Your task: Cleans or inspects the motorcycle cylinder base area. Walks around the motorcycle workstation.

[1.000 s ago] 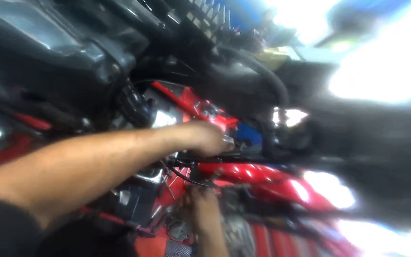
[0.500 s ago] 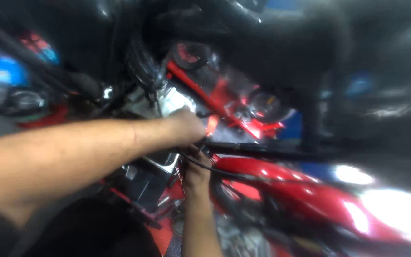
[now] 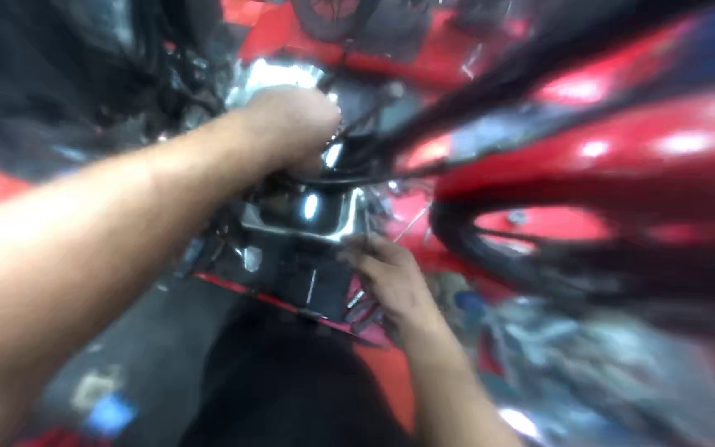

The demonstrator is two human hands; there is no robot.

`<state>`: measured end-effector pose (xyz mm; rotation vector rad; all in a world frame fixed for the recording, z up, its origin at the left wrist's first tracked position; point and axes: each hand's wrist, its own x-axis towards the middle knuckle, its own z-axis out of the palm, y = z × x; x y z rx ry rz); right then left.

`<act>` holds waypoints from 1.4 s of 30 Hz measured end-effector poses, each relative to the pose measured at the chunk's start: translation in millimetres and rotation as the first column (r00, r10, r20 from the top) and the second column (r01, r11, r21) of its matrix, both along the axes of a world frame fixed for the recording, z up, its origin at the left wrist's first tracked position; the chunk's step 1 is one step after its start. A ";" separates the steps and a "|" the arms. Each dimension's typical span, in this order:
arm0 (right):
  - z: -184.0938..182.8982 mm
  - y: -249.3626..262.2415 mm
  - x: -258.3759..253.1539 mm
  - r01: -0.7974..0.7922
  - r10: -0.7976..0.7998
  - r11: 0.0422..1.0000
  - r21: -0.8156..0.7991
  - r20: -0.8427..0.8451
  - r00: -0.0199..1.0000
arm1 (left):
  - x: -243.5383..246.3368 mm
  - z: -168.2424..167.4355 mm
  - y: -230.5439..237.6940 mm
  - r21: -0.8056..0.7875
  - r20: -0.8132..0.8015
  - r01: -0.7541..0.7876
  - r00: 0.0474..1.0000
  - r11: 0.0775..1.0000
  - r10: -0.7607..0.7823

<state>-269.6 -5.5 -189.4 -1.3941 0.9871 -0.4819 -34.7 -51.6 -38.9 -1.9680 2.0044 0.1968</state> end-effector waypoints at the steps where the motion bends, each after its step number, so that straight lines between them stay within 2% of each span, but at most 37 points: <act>1: -9.6 5.4 -12.6 0.004 -0.003 1.000 0.018 -0.055 0.998 | -2.3 2.6 -0.4 0.008 0.017 0.001 1.000 1.000 -0.001; 4: -40.9 25.0 -50.2 0.058 -0.037 0.988 0.145 -0.143 0.989 | -0.6 6.0 -4.0 0.059 0.037 0.020 0.999 0.998 -0.023; 8: -85.0 57.5 -99.3 0.223 -0.195 0.956 0.189 -0.159 0.968 | 2.9 10.2 -9.6 0.099 0.031 0.039 0.999 0.994 -0.043; 9: -94.0 65.4 -108.8 0.268 -0.237 0.942 0.200 -0.166 0.957 | 13.0 3.0 -9.9 0.029 0.012 0.117 0.993 0.993 -0.117; 11: -109.2 82.0 -120.7 0.369 -0.333 0.897 0.243 -0.179 0.926 | 44.5 -21.5 -16.0 -0.224 0.008 0.345 0.936 0.912 -0.352; 13: -118.4 93.1 -127.4 0.460 -0.407 0.839 0.290 -0.224 0.885 | 16.6 6.1 -18.8 0.070 0.012 0.122 0.992 0.990 -0.123; 14: -121.1 96.1 -128.8 0.499 -0.438 0.812 0.302 -0.249 0.864 | 10.3 9.1 -22.8 0.122 0.043 0.053 0.997 0.991 -0.059; 19: -121.9 100.2 -115.5 0.570 -0.499 0.766 0.298 -0.284 0.819 | 22.6 -10.6 -26.3 0.059 0.111 0.038 0.993 0.998 -0.045; 22: -118.2 93.1 -100.3 0.564 -0.505 0.786 0.253 -0.264 0.822 | 4.6 -0.7 -22.1 0.065 0.168 -0.048 0.985 0.997 0.036; 26: -104.1 82.8 -86.1 0.508 -0.451 0.833 0.217 -0.265 0.853 | -2.9 7.8 -15.4 0.024 0.168 -0.034 0.985 0.999 0.029; 30: -102.6 81.0 -83.4 0.473 -0.424 0.862 0.181 -0.254 0.869 | 8.1 10.4 -8.1 -0.098 -0.022 0.111 0.993 0.989 -0.113; 33: -105.4 83.4 -86.7 0.464 -0.413 0.868 0.178 -0.259 0.873 | 8.4 15.8 -5.1 -0.176 -0.144 0.156 0.973 0.972 -0.182; 36: -108.5 88.2 -92.3 0.470 -0.418 0.863 0.185 -0.261 0.870 | 5.2 27.4 -4.4 -0.216 -0.304 0.134 0.932 0.967 -0.197; 39: -111.5 93.3 -99.3 0.500 -0.438 0.835 0.229 -0.273 0.856 | -0.3 41.5 -3.3 -0.189 -0.407 0.075 0.901 0.979 -0.148; 42: -110.2 96.2 -104.5 0.503 -0.428 0.833 0.232 -0.307 0.850 | -5.5 56.6 -1.9 -0.144 -0.647 -0.053 0.760 0.988 -0.053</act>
